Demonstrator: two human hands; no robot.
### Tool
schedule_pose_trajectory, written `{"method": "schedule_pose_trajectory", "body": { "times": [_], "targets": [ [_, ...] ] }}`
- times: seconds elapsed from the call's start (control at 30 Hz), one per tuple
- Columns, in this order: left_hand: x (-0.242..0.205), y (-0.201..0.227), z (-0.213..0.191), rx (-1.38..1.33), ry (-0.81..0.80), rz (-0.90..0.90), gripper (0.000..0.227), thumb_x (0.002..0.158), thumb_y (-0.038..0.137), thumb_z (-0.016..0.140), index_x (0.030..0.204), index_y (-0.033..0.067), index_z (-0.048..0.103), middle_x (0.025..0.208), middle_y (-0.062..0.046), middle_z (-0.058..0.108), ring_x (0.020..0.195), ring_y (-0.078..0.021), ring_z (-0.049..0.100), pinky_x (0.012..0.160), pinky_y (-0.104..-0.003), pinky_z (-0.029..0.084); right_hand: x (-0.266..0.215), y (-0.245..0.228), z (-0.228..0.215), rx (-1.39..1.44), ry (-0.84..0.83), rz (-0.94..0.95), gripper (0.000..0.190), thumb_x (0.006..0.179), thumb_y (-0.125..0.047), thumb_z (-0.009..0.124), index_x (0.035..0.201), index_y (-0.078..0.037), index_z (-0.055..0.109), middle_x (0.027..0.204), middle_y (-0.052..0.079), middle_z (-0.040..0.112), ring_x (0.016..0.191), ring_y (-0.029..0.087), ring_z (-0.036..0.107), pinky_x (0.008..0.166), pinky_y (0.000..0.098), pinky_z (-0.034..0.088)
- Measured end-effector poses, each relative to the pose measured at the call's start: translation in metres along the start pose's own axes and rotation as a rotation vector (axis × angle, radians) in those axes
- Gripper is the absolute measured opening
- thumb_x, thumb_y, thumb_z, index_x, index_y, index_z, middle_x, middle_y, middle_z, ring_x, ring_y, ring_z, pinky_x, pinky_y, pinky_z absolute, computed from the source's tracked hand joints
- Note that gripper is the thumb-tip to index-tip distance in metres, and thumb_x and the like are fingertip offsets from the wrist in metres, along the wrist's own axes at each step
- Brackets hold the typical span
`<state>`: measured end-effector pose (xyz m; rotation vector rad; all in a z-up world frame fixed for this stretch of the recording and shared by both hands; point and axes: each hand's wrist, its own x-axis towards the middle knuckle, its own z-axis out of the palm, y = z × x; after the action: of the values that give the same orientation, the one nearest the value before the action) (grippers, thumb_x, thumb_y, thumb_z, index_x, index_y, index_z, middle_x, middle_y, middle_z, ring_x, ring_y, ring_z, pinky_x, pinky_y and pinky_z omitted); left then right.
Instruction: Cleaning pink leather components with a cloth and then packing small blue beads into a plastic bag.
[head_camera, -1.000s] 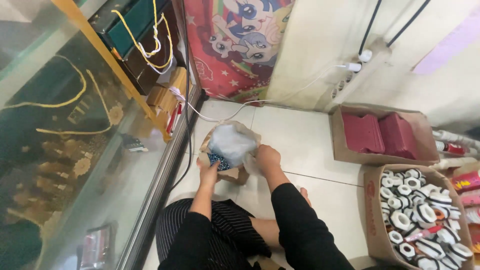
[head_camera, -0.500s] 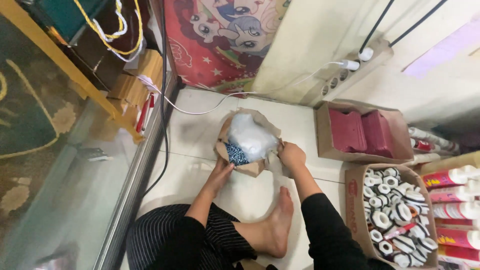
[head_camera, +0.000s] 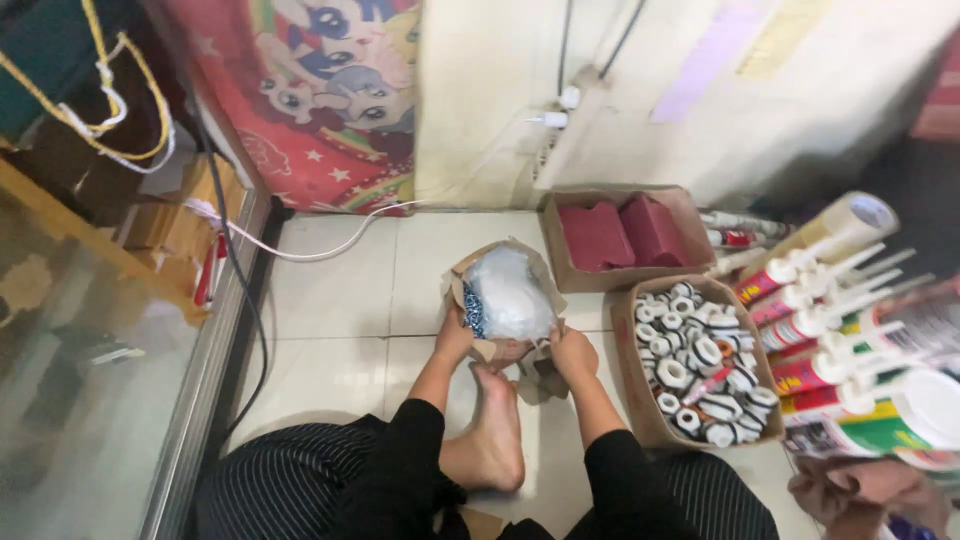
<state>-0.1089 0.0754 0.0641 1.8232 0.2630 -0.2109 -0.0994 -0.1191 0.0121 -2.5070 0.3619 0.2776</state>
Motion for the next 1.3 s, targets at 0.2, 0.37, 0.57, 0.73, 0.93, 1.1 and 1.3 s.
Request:
{"method": "schedule_pose_trajectory", "body": {
  "times": [0.2, 0.37, 0.57, 0.73, 0.93, 1.1, 1.3],
  "targets": [
    [-0.023, 0.004, 0.028, 0.146, -0.047, -0.046, 0.075, 0.072, 0.001, 0.039, 0.138, 0.0021, 0.004, 0.139, -0.024, 0.019, 0.126, -0.0383, 0.025, 0.105, -0.045, 0.022, -0.018, 0.029, -0.006, 0.03, 0.076, -0.061, 0.04, 0.088, -0.029, 0.038, 0.1, 0.001, 0.061, 0.088, 0.02, 0.063, 0.09, 0.035, 0.06, 0.076, 0.0452, 0.046],
    [0.015, -0.076, 0.049, 0.341, -0.138, -0.005, 0.068, 0.082, 0.022, 0.045, 0.135, -0.0025, 0.011, 0.141, -0.026, -0.001, 0.13, -0.0384, 0.007, 0.104, -0.054, 0.012, -0.044, 0.049, -0.014, 0.023, 0.028, -0.058, 0.042, 0.087, -0.029, 0.037, 0.1, 0.003, 0.06, 0.09, 0.022, 0.063, 0.091, 0.037, 0.059, 0.076, 0.0471, 0.046],
    [0.148, -0.268, 0.083, 0.698, -0.042, 0.239, 0.071, 0.083, 0.045, 0.043, 0.139, 0.0114, 0.014, 0.143, -0.006, 0.019, 0.131, -0.0137, 0.017, 0.108, -0.027, 0.011, -0.066, 0.053, -0.014, 0.05, 0.033, -0.013, 0.043, 0.088, -0.029, 0.034, 0.101, 0.003, 0.06, 0.09, 0.021, 0.063, 0.092, 0.035, 0.06, 0.076, 0.0456, 0.047],
    [-0.004, -0.043, 0.042, -0.676, 0.483, -0.253, 0.067, 0.087, 0.04, 0.037, 0.136, 0.0203, -0.003, 0.142, -0.015, -0.001, 0.13, -0.0302, 0.013, 0.108, -0.04, 0.012, -0.083, 0.051, -0.016, 0.033, 0.029, -0.003, 0.043, 0.088, -0.029, 0.034, 0.102, 0.003, 0.059, 0.092, 0.021, 0.063, 0.091, 0.035, 0.06, 0.076, 0.0467, 0.047],
    [0.029, -0.152, 0.069, 0.304, -0.064, 0.191, 0.061, 0.076, 0.006, 0.043, 0.128, -0.012, 0.019, 0.129, -0.032, 0.027, 0.123, -0.0408, 0.028, 0.106, -0.043, 0.021, -0.098, 0.055, -0.015, 0.036, 0.027, -0.032, 0.042, 0.089, -0.025, 0.033, 0.101, 0.006, 0.059, 0.091, 0.023, 0.062, 0.09, 0.036, 0.06, 0.075, 0.046, 0.047],
    [0.033, -0.168, 0.071, 0.366, -0.093, 0.022, 0.063, 0.072, 0.007, 0.047, 0.128, 0.0016, 0.017, 0.125, -0.024, 0.04, 0.113, -0.0363, 0.044, 0.098, -0.045, 0.033, -0.11, 0.057, -0.018, 0.031, 0.002, -0.057, 0.043, 0.09, -0.024, 0.032, 0.101, 0.008, 0.058, 0.091, 0.026, 0.061, 0.09, 0.039, 0.059, 0.077, 0.0478, 0.046],
    [-0.023, -0.145, 0.058, 0.344, -0.101, -0.006, 0.067, 0.074, 0.002, 0.044, 0.134, 0.0009, 0.012, 0.137, -0.02, 0.027, 0.12, -0.0356, 0.034, 0.1, -0.046, 0.031, -0.122, 0.06, -0.018, -0.01, 0.021, -0.119, 0.041, 0.089, -0.024, 0.033, 0.097, 0.007, 0.059, 0.086, 0.023, 0.062, 0.086, 0.036, 0.06, 0.074, 0.0437, 0.047]
  ]
}}
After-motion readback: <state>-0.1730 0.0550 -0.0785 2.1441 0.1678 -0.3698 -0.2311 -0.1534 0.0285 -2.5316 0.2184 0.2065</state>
